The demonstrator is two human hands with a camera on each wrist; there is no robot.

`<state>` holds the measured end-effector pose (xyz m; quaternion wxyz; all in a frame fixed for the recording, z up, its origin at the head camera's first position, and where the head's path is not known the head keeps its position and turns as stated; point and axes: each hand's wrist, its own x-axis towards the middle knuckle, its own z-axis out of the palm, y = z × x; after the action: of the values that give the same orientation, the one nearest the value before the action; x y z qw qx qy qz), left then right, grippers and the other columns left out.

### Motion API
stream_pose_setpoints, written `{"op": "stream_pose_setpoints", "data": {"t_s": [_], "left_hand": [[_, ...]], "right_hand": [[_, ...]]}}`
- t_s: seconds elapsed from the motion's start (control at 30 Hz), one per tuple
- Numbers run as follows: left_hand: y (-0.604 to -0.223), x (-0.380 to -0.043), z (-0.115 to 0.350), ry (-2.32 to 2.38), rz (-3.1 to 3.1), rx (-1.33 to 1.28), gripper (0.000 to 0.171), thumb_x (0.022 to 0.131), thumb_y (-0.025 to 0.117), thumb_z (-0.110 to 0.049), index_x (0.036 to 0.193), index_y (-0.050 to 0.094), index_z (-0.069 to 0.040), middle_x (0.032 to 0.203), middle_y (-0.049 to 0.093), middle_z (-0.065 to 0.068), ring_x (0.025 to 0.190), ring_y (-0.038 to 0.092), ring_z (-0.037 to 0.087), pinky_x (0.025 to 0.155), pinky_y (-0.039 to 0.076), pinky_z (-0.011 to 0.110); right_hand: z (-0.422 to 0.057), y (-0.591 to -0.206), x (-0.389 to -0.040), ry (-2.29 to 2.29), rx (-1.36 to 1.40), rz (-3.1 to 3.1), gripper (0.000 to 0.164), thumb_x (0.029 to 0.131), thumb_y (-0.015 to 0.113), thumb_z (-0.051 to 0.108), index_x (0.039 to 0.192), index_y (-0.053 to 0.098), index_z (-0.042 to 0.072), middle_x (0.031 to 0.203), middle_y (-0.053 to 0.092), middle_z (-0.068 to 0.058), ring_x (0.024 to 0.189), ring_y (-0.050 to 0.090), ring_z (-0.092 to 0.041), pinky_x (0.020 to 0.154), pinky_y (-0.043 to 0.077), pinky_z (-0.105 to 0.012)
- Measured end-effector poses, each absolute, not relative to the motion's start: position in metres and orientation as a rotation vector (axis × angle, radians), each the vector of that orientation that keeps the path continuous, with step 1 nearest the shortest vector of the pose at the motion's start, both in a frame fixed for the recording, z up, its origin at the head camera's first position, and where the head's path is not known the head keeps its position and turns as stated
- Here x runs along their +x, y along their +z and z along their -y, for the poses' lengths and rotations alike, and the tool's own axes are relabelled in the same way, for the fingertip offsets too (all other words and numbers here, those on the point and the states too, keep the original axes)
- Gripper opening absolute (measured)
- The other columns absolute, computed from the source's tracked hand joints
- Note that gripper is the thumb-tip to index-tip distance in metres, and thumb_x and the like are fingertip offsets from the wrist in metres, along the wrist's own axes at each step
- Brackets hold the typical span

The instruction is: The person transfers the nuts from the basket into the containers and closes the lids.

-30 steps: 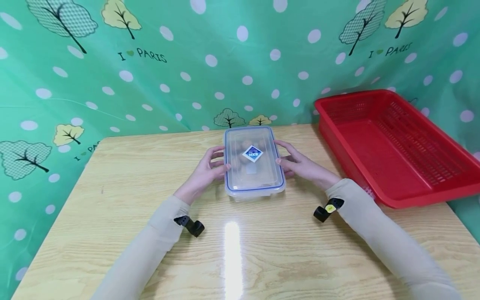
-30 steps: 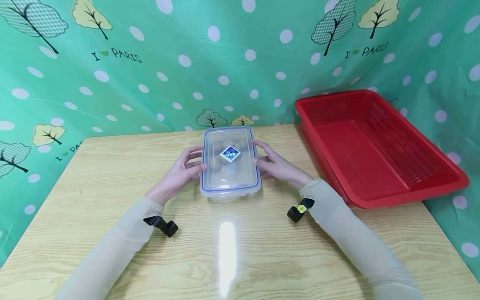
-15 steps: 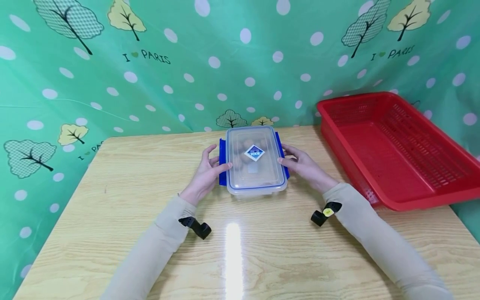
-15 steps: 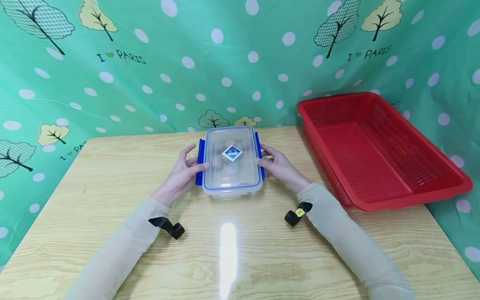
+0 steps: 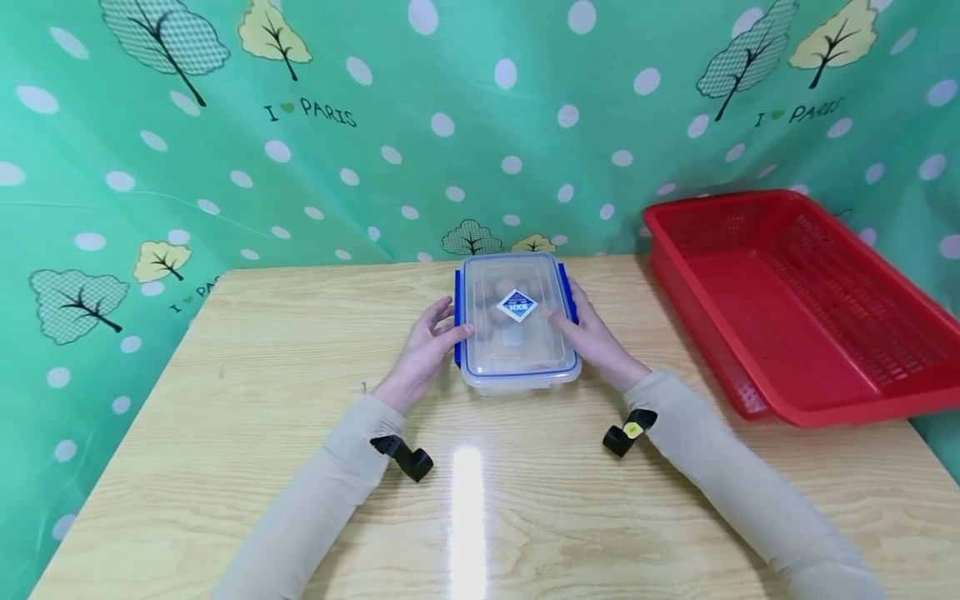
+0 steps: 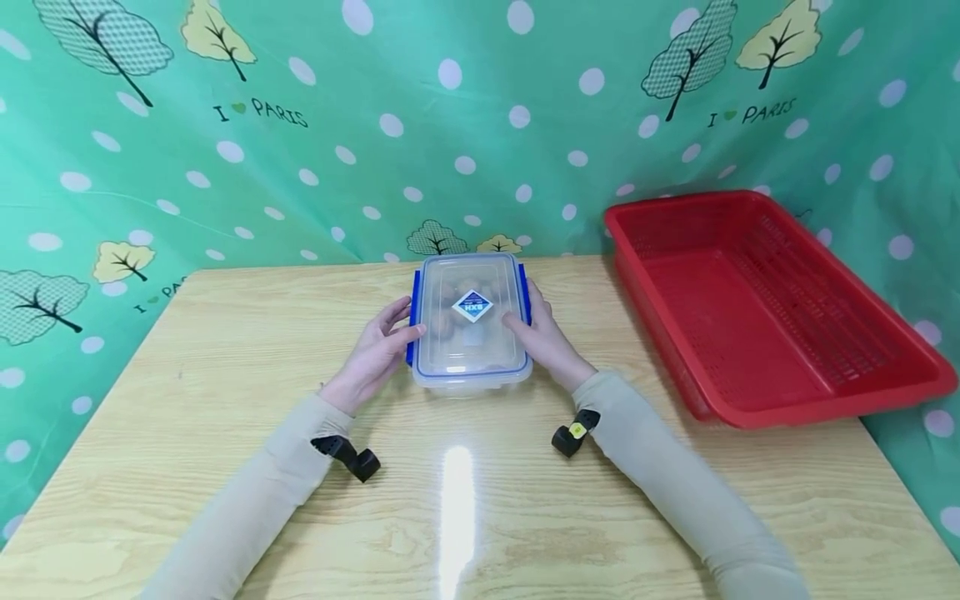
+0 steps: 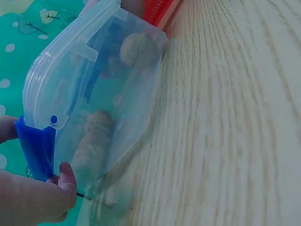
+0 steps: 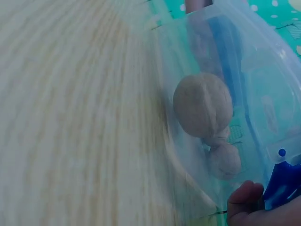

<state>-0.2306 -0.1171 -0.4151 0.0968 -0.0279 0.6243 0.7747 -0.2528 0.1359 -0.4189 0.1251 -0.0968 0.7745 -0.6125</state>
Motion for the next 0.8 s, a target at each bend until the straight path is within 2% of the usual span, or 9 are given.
{"op": "stream_pose_setpoints", "data": {"t_s": [0.2,0.4,0.8], "left_hand": [[-0.419,-0.227,0.111,2.333,-1.858,-0.072,0.067,0.093,0.056,0.002,0.152,0.023,-0.003,0.146,0.034,0.013,0.125,0.044,0.029,0.101,0.044,0.037],[-0.420,-0.223,0.104,2.353,-1.888,-0.057,0.060,0.097,0.050,0.000,0.151,0.026,-0.005,0.145,0.034,0.011,0.122,0.044,0.028,0.100,0.044,0.043],[-0.422,-0.221,0.102,2.348,-1.907,-0.013,0.059,0.098,0.048,-0.003,0.152,0.024,-0.008,0.146,0.034,0.011,0.123,0.045,0.029,0.100,0.045,0.043]], "right_hand": [[-0.132,-0.415,-0.248,-1.762,-0.250,-2.268,0.078,0.103,0.042,0.032,0.153,-0.016,0.018,0.158,-0.008,-0.018,0.144,0.003,-0.037,0.113,0.015,-0.054],[-0.130,-0.413,-0.247,-1.775,-0.241,-2.264,0.075,0.104,0.040,0.027,0.153,-0.016,0.015,0.159,-0.010,-0.014,0.144,-0.006,-0.031,0.115,0.007,-0.049],[-0.127,-0.414,-0.245,-1.759,-0.233,-2.307,0.071,0.105,0.037,0.027,0.153,-0.014,0.014,0.157,-0.002,-0.019,0.142,0.006,-0.033,0.115,0.009,-0.051]]}}
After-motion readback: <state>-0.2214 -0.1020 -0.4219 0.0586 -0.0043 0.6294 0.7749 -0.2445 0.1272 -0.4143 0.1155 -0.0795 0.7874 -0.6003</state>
